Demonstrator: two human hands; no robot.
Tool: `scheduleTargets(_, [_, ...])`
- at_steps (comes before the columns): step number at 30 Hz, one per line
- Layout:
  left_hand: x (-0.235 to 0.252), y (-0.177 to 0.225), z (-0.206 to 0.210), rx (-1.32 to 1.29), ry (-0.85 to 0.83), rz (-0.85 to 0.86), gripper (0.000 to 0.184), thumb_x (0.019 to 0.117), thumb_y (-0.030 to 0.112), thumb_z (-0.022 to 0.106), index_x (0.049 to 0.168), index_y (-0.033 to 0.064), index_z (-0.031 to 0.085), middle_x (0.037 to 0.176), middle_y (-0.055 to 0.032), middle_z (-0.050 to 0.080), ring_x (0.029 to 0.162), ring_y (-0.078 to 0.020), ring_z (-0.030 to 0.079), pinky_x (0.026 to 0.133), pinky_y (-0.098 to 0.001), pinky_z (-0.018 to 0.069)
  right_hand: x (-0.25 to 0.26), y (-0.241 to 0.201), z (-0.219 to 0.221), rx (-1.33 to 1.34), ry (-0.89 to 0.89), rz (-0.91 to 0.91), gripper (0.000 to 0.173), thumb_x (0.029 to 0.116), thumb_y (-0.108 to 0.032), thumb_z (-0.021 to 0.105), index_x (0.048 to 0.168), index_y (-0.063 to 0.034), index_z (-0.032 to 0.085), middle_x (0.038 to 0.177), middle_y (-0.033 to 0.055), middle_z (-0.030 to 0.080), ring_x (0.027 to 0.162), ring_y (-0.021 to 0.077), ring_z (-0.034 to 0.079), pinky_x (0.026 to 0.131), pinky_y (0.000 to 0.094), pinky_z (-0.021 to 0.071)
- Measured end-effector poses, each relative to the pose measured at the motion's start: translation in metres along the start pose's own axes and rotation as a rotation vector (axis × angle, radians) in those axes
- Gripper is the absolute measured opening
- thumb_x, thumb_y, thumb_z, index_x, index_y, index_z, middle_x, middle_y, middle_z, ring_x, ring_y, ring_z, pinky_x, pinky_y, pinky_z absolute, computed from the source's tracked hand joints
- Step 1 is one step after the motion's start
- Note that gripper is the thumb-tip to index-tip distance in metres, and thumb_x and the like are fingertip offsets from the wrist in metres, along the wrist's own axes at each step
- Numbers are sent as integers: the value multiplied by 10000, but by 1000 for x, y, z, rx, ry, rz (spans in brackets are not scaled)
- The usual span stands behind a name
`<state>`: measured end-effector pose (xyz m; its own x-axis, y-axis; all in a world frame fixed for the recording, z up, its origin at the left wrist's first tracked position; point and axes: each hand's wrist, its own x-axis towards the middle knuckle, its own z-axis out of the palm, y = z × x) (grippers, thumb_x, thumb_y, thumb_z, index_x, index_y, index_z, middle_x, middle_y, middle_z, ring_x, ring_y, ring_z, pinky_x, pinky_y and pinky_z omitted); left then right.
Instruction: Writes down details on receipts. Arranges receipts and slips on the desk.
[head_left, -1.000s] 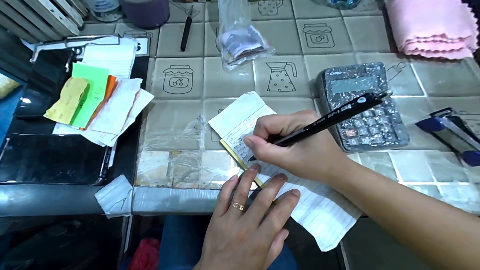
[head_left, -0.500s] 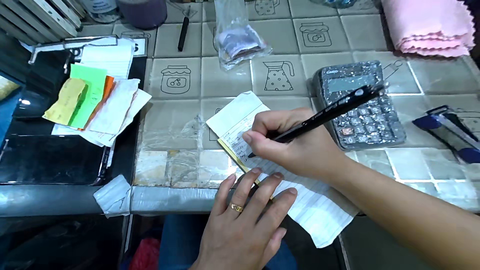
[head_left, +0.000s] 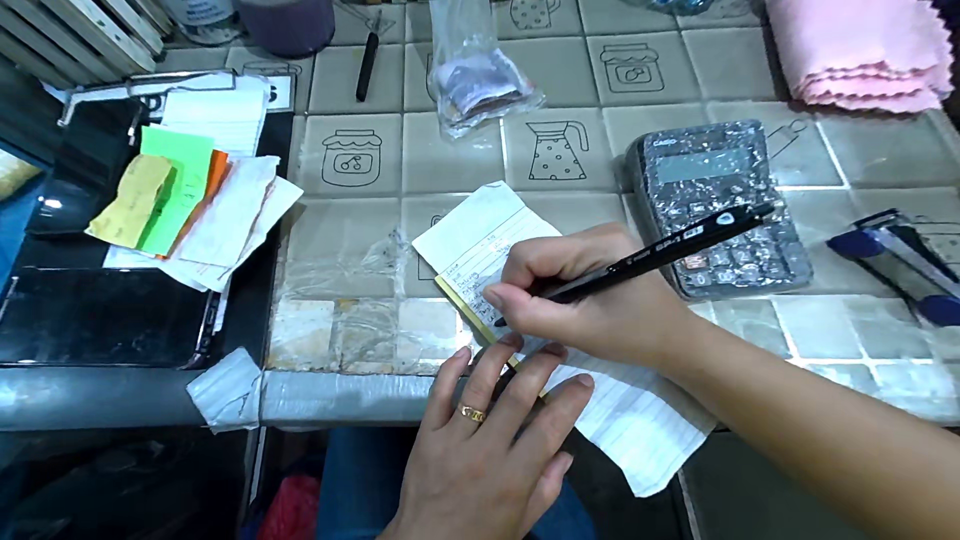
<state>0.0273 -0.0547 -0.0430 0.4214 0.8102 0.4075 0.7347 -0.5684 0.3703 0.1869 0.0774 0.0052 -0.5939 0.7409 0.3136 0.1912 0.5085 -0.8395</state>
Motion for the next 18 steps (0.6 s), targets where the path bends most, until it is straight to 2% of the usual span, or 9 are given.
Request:
scheduleTargets(5, [0, 0, 1, 4, 3, -3, 455, 961, 426, 643, 1400, 307, 614, 1529, 35, 514, 1495, -236, 355, 1213, -528, 277, 0, 0, 1, -13, -4, -12, 223, 951, -94, 638, 731, -112, 609, 615, -79, 593, 543, -57, 553, 462, 105, 440])
scheduleTargets(10, [0, -1, 1, 9, 0, 6, 476, 961, 441, 641, 1415, 304, 601, 1549, 32, 496, 1499, -229, 351, 1215, -521, 274, 3, -2, -8, 39, -5, 35, 235, 975, -122, 612, 740, -111, 613, 632, -88, 551, 556, -45, 517, 486, 115, 409])
scheduleTargets(13, [-1, -1, 2, 15, -5, 9, 487, 963, 441, 634, 1428, 307, 588, 1558, 26, 490, 1512, -240, 336, 1220, -527, 271, 9, -16, -28, 131, 121, 78, 239, 1008, -144, 574, 771, -169, 599, 666, -114, 589, 577, -16, 576, 523, 146, 510])
scheduleTargets(14, [-1, -1, 2, 14, -5, 6, 488, 961, 443, 635, 1428, 310, 588, 1560, 27, 488, 1515, -238, 329, 1222, -524, 264, 10, -22, -32, 153, 149, 72, 244, 1011, -153, 573, 771, -182, 598, 673, -111, 595, 577, -6, 579, 522, 153, 516])
scheduleTargets(18, [-1, -1, 4, 21, 5, 15, 484, 967, 451, 624, 1427, 306, 588, 1559, 26, 488, 1510, -235, 336, 1221, -523, 259, 2, -25, -23, 106, 115, 36, 229, 985, -129, 589, 757, -156, 588, 647, -110, 565, 556, -36, 539, 488, 120, 454])
